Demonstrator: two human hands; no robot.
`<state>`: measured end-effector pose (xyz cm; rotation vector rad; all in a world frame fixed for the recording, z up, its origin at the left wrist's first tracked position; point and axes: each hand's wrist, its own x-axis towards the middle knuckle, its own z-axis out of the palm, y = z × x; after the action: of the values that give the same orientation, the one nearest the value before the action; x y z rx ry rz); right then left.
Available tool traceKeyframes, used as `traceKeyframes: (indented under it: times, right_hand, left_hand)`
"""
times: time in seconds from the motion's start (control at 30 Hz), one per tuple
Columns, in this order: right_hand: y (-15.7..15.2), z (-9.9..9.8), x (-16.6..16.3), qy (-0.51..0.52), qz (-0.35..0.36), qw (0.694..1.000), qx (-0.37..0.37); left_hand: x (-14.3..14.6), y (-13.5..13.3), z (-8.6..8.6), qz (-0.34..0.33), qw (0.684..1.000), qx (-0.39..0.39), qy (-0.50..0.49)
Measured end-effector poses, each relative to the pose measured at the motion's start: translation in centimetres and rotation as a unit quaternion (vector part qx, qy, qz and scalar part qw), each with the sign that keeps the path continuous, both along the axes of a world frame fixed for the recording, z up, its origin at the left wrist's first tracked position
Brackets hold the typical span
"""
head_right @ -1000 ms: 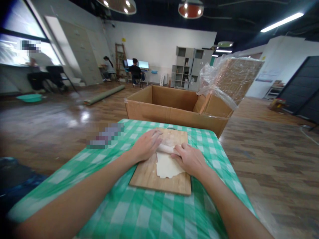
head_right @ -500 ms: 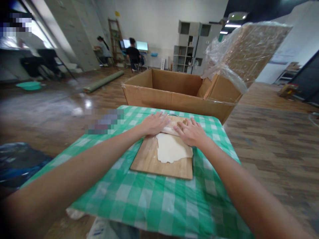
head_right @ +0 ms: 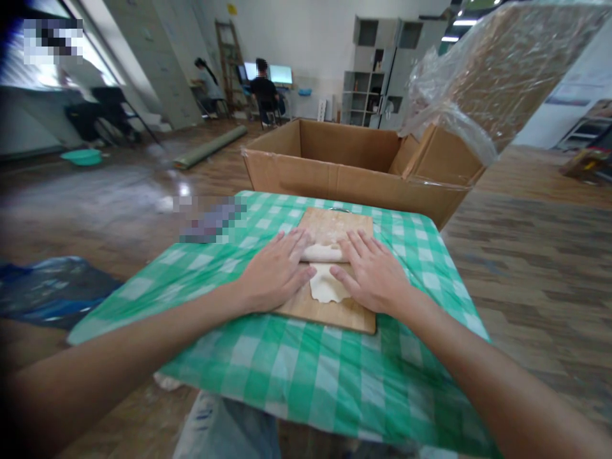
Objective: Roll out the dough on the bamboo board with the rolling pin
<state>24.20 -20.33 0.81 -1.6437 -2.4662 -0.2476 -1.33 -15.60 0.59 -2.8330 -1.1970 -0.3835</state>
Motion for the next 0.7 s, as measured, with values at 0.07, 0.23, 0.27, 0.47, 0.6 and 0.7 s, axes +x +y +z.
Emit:
traceKeyframes:
  times: [0.07, 0.23, 0.27, 0.47, 0.6, 0.7]
  right_hand:
    - [1.4, 0.0, 0.7, -0.004, 0.029, 1.0, -0.009]
    - [7.5, -0.4, 1.6, -0.007, 0.079, 0.996, -0.032]
    - [8.9, -0.5, 1.6, 0.007, 0.058, 0.998, -0.034]
    - [13.6, -1.3, 0.9, 0.036, 0.019, 0.998, -0.042]
    - [11.7, -1.1, 0.8, 0.017, -0.001, 1.0, 0.003]
    - [8.8, -0.9, 0.7, 0.006, -0.026, 0.999, 0.022]
  left_hand:
    - [0.1, -0.2, 0.1, 0.003, 1.0, -0.017, 0.006]
    - [1.1, 3.2, 0.4, 0.032, 0.998, -0.038, 0.024]
    - [1.3, 4.2, 0.4, 0.04, 0.998, -0.04, 0.033]
    - [1.6, 8.0, 0.7, -0.004, 0.992, 0.011, 0.128]
    - [1.6, 6.9, 0.4, 0.007, 0.994, 0.031, 0.1]
    - [1.5, 5.1, 0.3, 0.036, 0.998, 0.027, 0.04]
